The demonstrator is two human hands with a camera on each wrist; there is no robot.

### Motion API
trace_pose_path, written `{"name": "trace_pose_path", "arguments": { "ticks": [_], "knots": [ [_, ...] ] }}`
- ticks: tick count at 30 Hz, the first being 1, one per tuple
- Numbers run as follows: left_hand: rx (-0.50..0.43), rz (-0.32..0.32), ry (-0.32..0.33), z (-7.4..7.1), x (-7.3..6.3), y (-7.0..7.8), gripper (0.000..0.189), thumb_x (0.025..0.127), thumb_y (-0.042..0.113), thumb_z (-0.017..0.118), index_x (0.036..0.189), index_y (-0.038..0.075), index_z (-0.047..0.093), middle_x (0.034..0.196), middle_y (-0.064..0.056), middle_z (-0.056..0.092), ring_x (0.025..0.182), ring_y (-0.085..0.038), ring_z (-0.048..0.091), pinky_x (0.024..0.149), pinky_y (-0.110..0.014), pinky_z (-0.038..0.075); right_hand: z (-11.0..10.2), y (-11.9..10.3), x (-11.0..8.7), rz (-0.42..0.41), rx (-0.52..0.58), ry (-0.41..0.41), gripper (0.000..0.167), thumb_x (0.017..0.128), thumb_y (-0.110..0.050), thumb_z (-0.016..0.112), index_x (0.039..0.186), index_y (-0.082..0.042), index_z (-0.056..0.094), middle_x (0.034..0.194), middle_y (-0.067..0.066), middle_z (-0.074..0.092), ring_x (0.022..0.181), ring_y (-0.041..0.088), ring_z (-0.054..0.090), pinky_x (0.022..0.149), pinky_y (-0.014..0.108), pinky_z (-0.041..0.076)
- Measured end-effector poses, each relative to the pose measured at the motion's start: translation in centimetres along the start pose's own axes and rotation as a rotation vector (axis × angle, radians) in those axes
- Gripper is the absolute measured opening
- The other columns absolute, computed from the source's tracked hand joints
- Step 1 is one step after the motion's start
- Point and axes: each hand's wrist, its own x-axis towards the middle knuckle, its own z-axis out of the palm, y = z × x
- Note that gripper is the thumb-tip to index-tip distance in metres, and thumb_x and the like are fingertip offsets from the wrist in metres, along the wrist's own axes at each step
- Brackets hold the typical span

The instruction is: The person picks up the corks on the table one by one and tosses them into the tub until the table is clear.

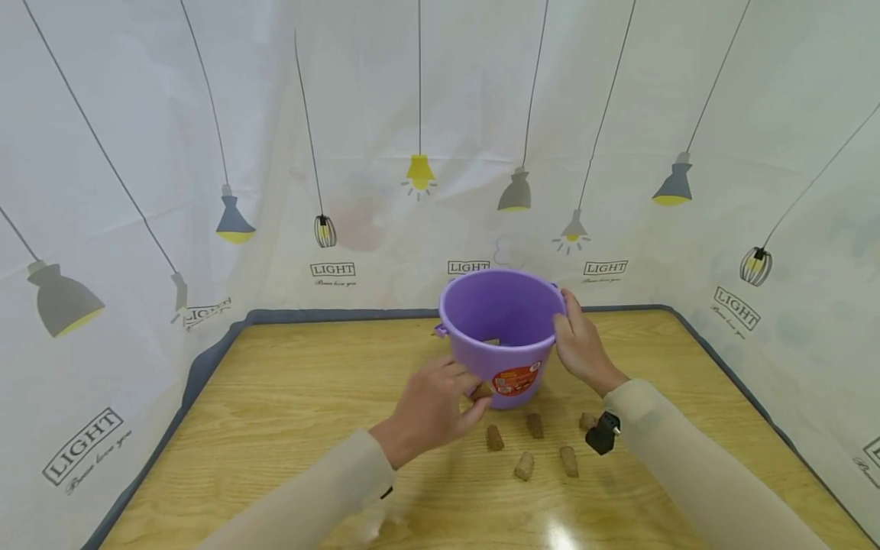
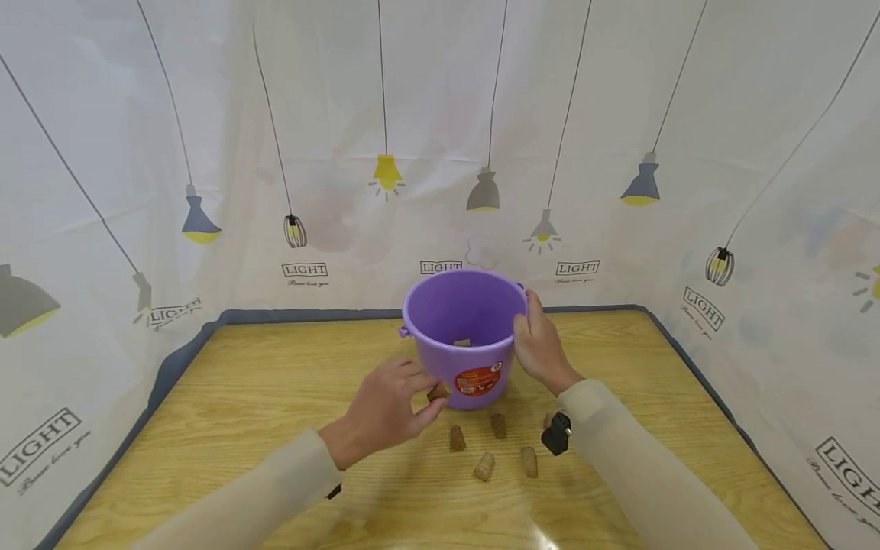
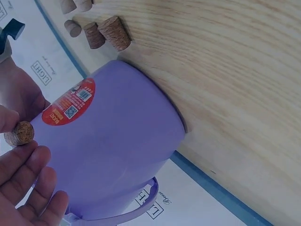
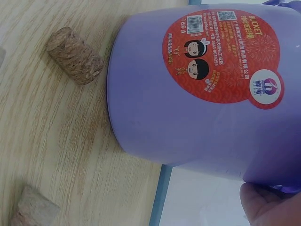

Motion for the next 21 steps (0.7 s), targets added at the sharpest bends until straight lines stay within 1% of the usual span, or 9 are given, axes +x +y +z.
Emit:
{"name": "trace_pose_path", "arguments": {
  "ticks": [9,13,18,21],
  "knots": [
    [0.008,0.016,0.053,-0.4,1.1,0.0,0.013,0.083,0.023,0.081,0.081,0.017,0.070,0.086,0.005,0.071,0.083,-0.013,0.061,0.071,-0.026,0.052,0.0,0.0,0.0,0.003,0.003,-0.005,0.063,0.109,-0.024,0.027,0.164,-0.002,0.006,0.165,0.025,0.023,0.151,0.043,0.025,0.123,0.057,0.021],
    [0.032,0.022,0.082,-0.5,1.6,-0.1,0.013,0.083,0.025,0.080,0.080,0.017,0.070,0.086,0.006,0.071,0.087,-0.015,0.062,0.076,-0.028,0.053,0.0,0.0,-0.1,0.004,0.001,-0.006,0.063,0.109,-0.024,0.027,0.164,-0.003,0.006,0.165,0.025,0.024,0.151,0.042,0.025,0.123,0.058,0.021],
    [0.035,0.020,0.106,-0.7,2.3,-0.3,0.011,0.085,0.024,0.078,0.081,0.017,0.071,0.088,0.005,0.073,0.089,-0.015,0.065,0.083,-0.029,0.055,-0.1,0.0,-0.1,0.000,0.000,-0.006,0.063,0.109,-0.024,0.026,0.165,-0.003,0.007,0.165,0.024,0.024,0.151,0.042,0.025,0.122,0.058,0.021],
    [0.030,0.020,0.113,-0.9,2.8,-0.4,0.011,0.086,0.023,0.077,0.080,0.016,0.070,0.085,0.005,0.071,0.087,-0.014,0.064,0.084,-0.029,0.054,-0.1,0.0,-0.1,-0.003,-0.002,-0.006,0.062,0.109,-0.023,0.026,0.164,-0.003,0.007,0.165,0.025,0.024,0.151,0.042,0.025,0.122,0.058,0.021]
  ]
}}
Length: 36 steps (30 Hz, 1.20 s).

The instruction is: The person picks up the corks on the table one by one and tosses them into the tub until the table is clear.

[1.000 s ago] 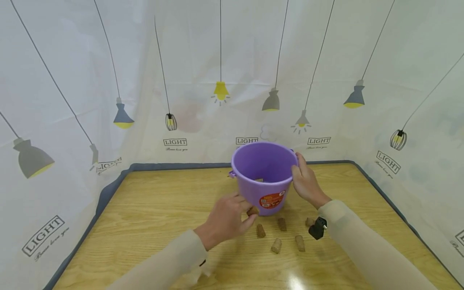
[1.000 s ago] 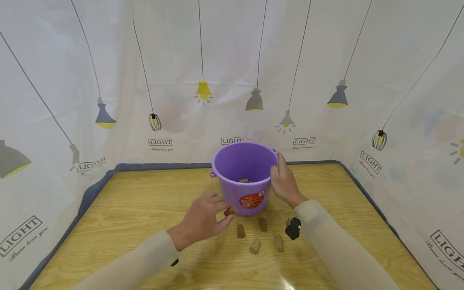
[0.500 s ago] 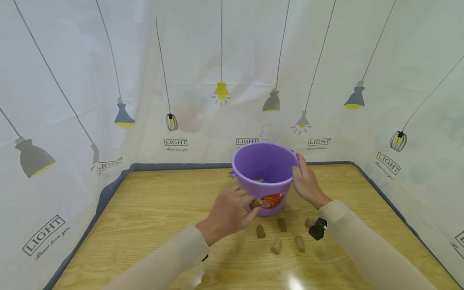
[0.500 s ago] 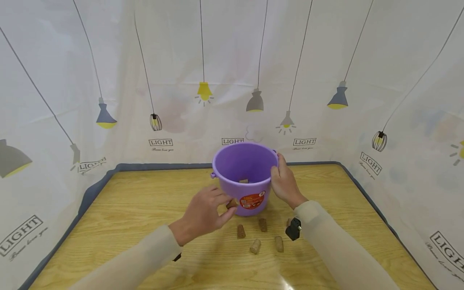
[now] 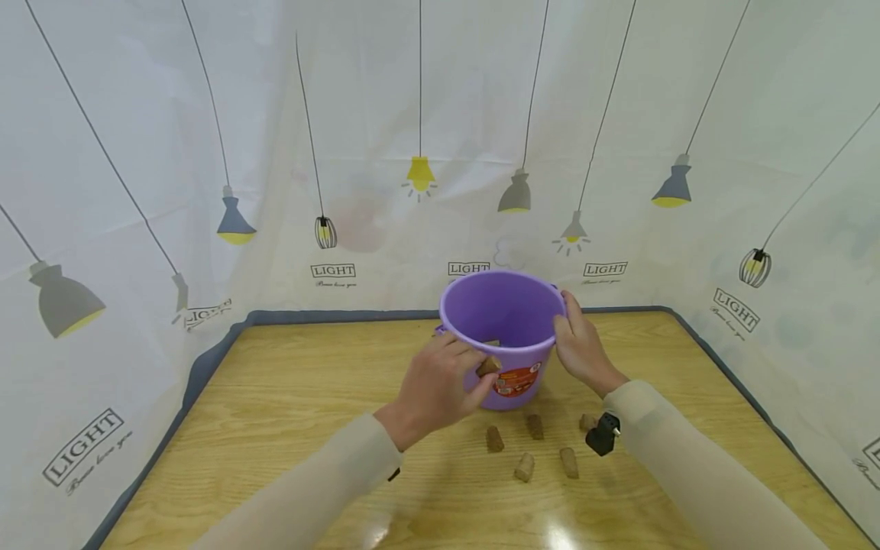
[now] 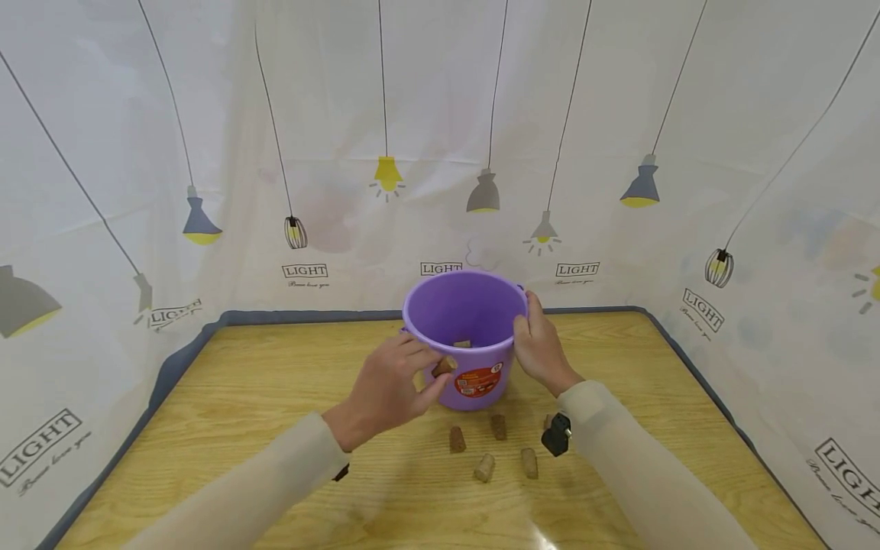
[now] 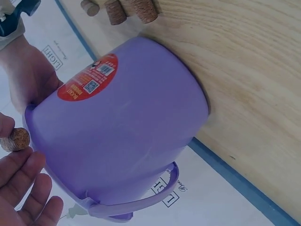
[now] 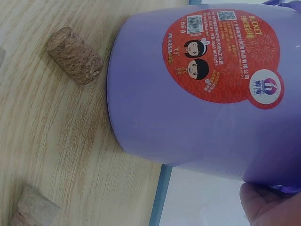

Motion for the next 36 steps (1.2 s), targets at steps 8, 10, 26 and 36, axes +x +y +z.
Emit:
{"name": "trace_pose_path", "arguments": {
  "ticks": [8,10,26,36],
  "knots": [
    [0.024,-0.004,0.030,-0.7,1.3,-0.1,0.012,0.086,0.024,0.077,0.082,0.013,0.076,0.077,0.003,0.069,0.073,-0.015,0.058,0.068,-0.027,0.050,0.0,0.1,0.0,-0.016,-0.009,0.006,0.062,0.109,-0.022,0.026,0.163,0.001,0.008,0.165,0.026,0.023,0.151,0.043,0.024,0.123,0.057,0.021],
    [0.029,-0.010,0.040,-0.8,1.7,-0.3,0.013,0.087,0.024,0.076,0.082,0.012,0.076,0.077,0.002,0.070,0.073,-0.016,0.058,0.067,-0.028,0.050,0.0,0.0,0.0,-0.019,-0.009,0.006,0.062,0.109,-0.021,0.026,0.163,0.001,0.008,0.165,0.026,0.022,0.152,0.042,0.023,0.123,0.056,0.020],
    [0.040,-0.030,0.036,-1.4,4.3,-0.9,0.015,0.089,0.027,0.077,0.089,0.012,0.078,0.080,0.001,0.072,0.077,-0.018,0.059,0.067,-0.030,0.049,0.0,-0.2,-0.2,-0.014,-0.008,0.007,0.062,0.108,-0.022,0.027,0.163,0.000,0.008,0.165,0.027,0.023,0.152,0.043,0.023,0.123,0.057,0.020],
    [0.055,-0.025,0.028,-0.7,5.0,-1.3,0.017,0.089,0.027,0.077,0.085,0.011,0.077,0.077,-0.001,0.071,0.074,-0.019,0.058,0.067,-0.031,0.050,0.0,-0.2,-0.2,-0.020,-0.012,0.005,0.062,0.109,-0.024,0.026,0.163,0.000,0.008,0.164,0.027,0.024,0.151,0.043,0.024,0.123,0.057,0.020]
  ]
}}
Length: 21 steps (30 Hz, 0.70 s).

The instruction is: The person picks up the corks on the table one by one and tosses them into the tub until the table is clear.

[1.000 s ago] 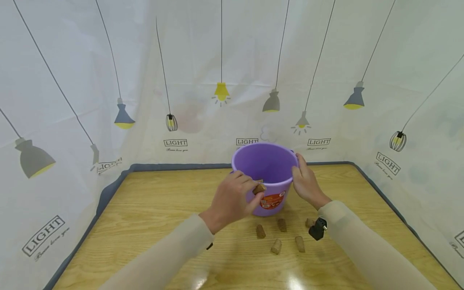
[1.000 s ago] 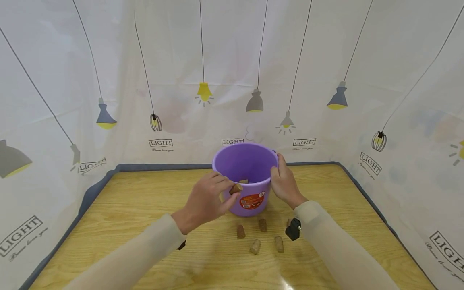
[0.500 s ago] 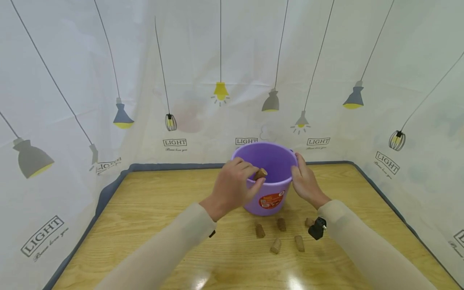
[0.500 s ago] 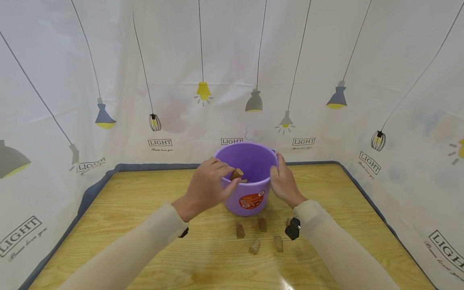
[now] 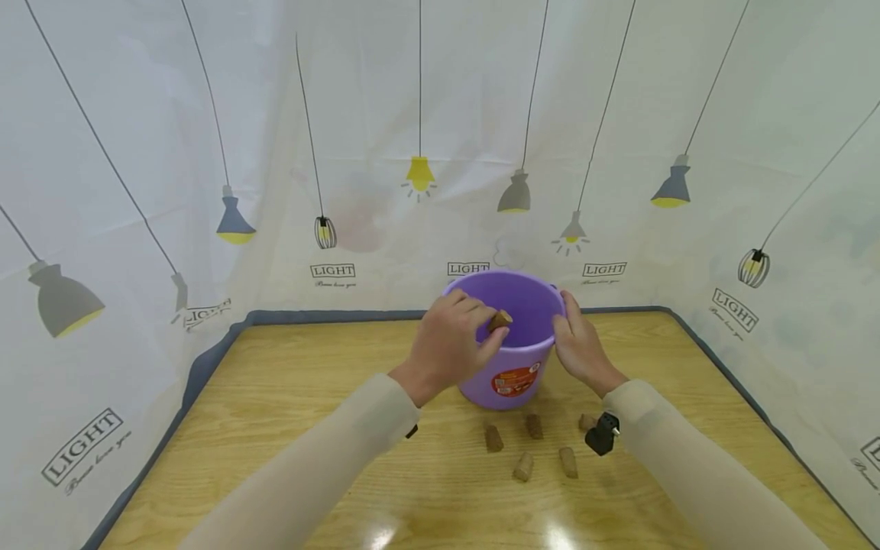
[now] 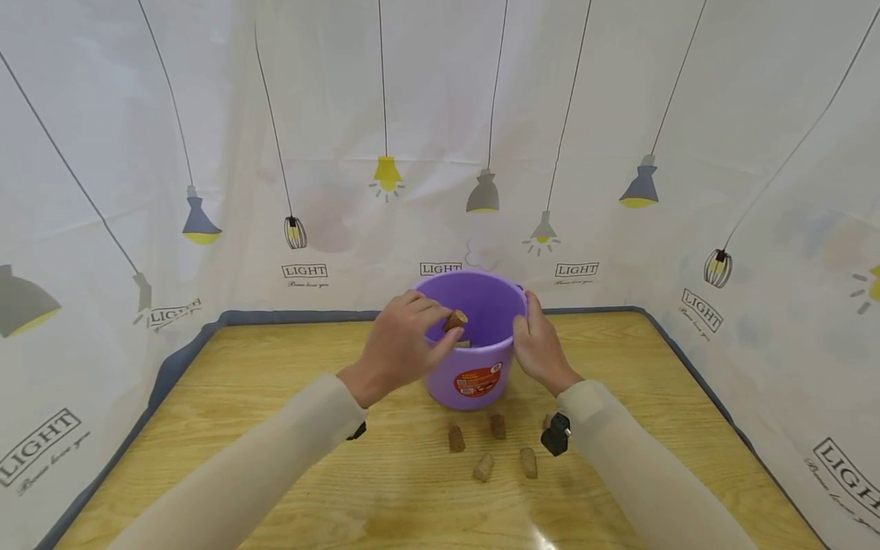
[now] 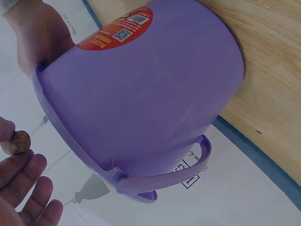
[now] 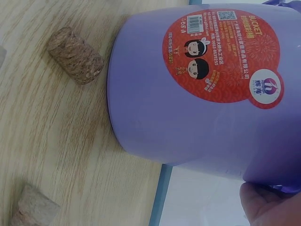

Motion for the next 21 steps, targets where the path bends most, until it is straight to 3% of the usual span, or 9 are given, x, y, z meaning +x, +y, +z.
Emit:
{"name": "trace_pose_path", "arguments": {
  "ticks": [21],
  "knots": [
    [0.059,-0.080,-0.164,2.3,1.0,-1.0,0.021,0.095,0.030,0.072,0.093,0.010,0.077,0.084,-0.001,0.072,0.079,-0.020,0.059,0.079,-0.033,0.050,0.1,0.3,0.1,0.008,0.012,-0.006,0.062,0.109,-0.024,0.026,0.164,-0.002,0.006,0.165,0.026,0.024,0.152,0.042,0.024,0.123,0.057,0.021]
  ]
}}
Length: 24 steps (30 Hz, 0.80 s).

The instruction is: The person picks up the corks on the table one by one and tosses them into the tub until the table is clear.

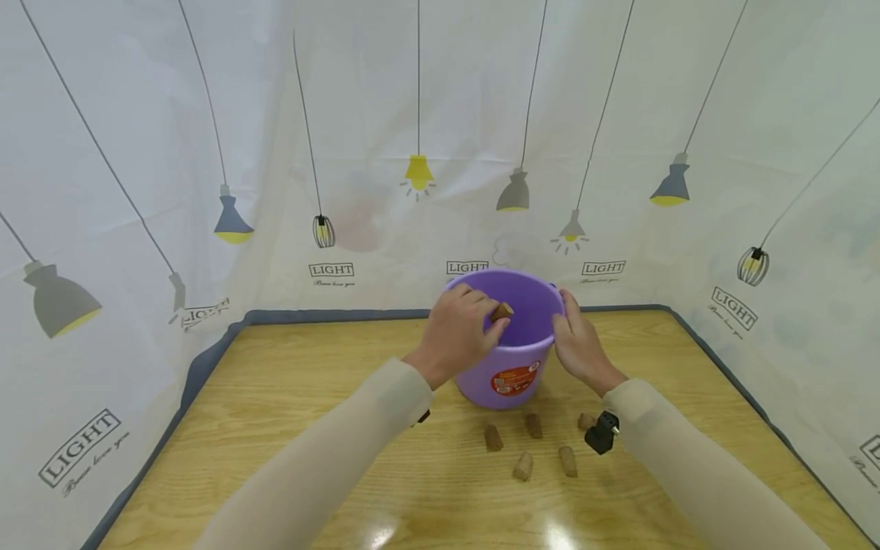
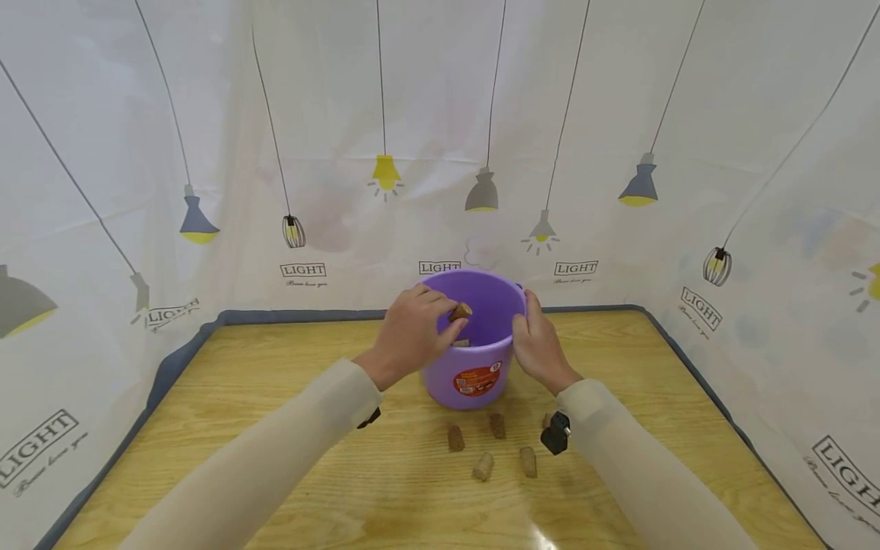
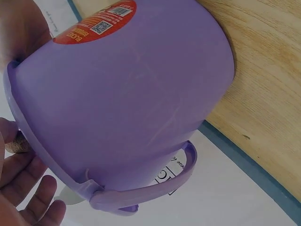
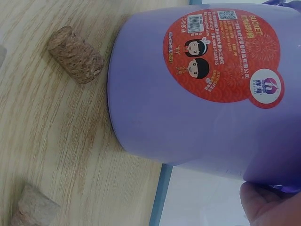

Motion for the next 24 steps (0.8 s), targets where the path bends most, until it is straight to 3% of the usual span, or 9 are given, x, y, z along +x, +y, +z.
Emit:
{"name": "trace_pose_path", "arguments": {
  "ticks": [9,16,24],
  "knots": [
    [0.055,-0.048,-0.086,0.29,0.36,0.03,0.025,0.096,0.036,0.070,0.095,0.013,0.078,0.087,0.001,0.073,0.082,-0.017,0.060,0.082,-0.032,0.051,0.03,-0.08,-0.01,0.006,-0.012,0.007,0.062,0.109,-0.024,0.026,0.164,-0.002,0.007,0.165,0.026,0.023,0.152,0.043,0.023,0.123,0.057,0.020],
    [0.041,-0.064,-0.138,0.66,0.38,-0.23,0.037,0.097,0.044,0.069,0.109,0.010,0.079,0.102,-0.003,0.076,0.096,-0.020,0.065,0.095,-0.036,0.050,-0.05,-0.09,0.01,0.012,-0.011,0.004,0.063,0.109,-0.025,0.026,0.164,-0.002,0.007,0.165,0.026,0.023,0.151,0.043,0.024,0.123,0.058,0.020],
    [-0.017,-0.069,-0.075,0.56,-0.02,-0.45,0.037,0.097,0.040,0.069,0.111,0.007,0.078,0.106,-0.007,0.076,0.102,-0.024,0.067,0.100,-0.037,0.051,-0.01,-0.04,0.03,0.005,-0.005,0.005,0.062,0.109,-0.024,0.026,0.164,-0.001,0.007,0.165,0.026,0.023,0.151,0.043,0.024,0.123,0.058,0.020]
  ]
}}
